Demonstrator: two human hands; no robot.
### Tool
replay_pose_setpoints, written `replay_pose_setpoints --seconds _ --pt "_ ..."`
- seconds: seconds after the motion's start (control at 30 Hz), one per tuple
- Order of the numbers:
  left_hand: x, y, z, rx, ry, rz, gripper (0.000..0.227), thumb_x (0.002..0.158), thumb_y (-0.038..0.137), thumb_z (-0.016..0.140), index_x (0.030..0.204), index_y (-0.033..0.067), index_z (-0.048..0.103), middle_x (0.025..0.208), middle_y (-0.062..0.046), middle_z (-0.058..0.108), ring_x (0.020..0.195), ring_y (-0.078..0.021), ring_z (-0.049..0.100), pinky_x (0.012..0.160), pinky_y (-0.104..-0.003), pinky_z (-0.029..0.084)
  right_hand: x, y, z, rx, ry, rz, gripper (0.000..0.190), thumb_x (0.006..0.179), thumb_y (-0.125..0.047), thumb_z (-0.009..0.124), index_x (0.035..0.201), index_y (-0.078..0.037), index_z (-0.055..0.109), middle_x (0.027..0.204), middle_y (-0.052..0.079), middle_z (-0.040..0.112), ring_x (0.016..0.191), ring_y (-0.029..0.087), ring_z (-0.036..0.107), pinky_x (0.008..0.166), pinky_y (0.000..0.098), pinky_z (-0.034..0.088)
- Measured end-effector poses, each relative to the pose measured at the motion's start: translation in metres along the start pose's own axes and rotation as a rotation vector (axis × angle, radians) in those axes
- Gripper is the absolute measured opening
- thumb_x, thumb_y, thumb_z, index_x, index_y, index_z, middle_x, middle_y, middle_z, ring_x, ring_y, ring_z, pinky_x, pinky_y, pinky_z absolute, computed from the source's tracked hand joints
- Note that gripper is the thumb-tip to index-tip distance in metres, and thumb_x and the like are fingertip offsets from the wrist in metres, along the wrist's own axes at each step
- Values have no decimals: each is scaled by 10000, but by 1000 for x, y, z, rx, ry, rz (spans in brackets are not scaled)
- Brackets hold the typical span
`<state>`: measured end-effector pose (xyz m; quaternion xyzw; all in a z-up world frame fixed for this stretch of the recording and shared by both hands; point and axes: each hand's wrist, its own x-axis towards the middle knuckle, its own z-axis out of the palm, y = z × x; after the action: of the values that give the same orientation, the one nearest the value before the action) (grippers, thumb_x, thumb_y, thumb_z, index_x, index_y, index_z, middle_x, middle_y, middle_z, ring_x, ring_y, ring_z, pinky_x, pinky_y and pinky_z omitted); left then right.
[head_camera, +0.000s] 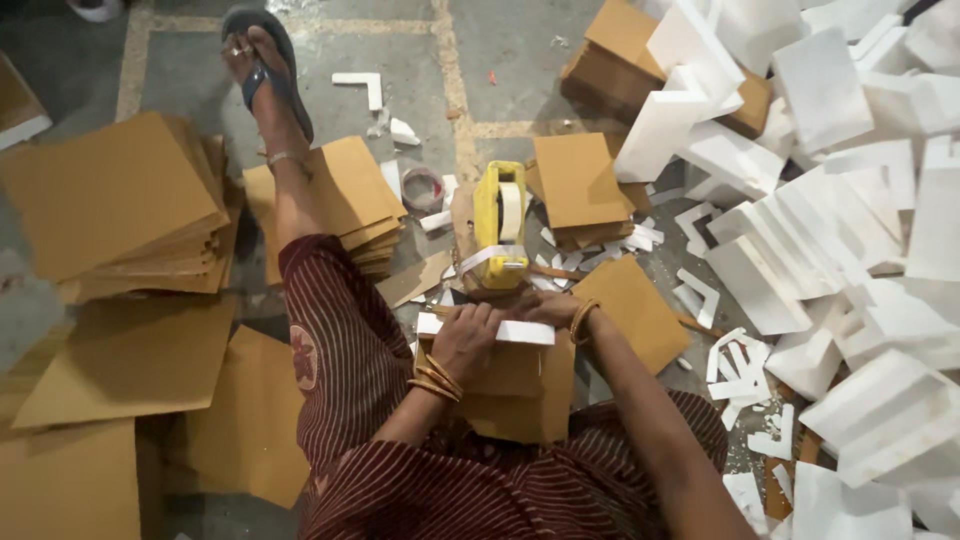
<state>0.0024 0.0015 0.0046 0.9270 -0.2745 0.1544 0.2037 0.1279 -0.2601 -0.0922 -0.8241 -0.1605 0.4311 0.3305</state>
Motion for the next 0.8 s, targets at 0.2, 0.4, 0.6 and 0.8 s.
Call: replay_pose_setpoints --seconds 0.2,0.4,0.6,0.8 --pt "3 2 1 -10 -21 36 272 776 140 628 1038 76 598 989 -93 590 974 -275 576 875 -398 437 -6 8 7 71 186 126 393 835 -193 731 1214 -88 735 1115 79 768 998 178 735 858 319 588" --pt "8 2 2 -16 -44 27 334 713 138 644 1039 73 600 968 -100 585 966 -278 578 859 -400 434 -69 -60 21 339 634 -64 425 867 -302 736 1258 -136 719 1112 125 738 1030 230 696 838 386 614" --pt "0 -4 3 -21 -74 55 292 804 87 652 1092 107 608 989 -68 600 996 -258 604 903 -397 431 -124 -105 63 -382 629 -194 480 777 -177 772 1240 -116 659 1066 167 725 1040 362 674 923 460 533" --pt "-9 -40 -6 -348 -61 -170 475 701 26 656 1165 129 644 1038 -89 659 928 -333 619 831 -457 472 -154 -71 38 -241 630 -154 525 740 -121 719 1261 -165 667 1145 109 726 1080 323 690 941 420 549"
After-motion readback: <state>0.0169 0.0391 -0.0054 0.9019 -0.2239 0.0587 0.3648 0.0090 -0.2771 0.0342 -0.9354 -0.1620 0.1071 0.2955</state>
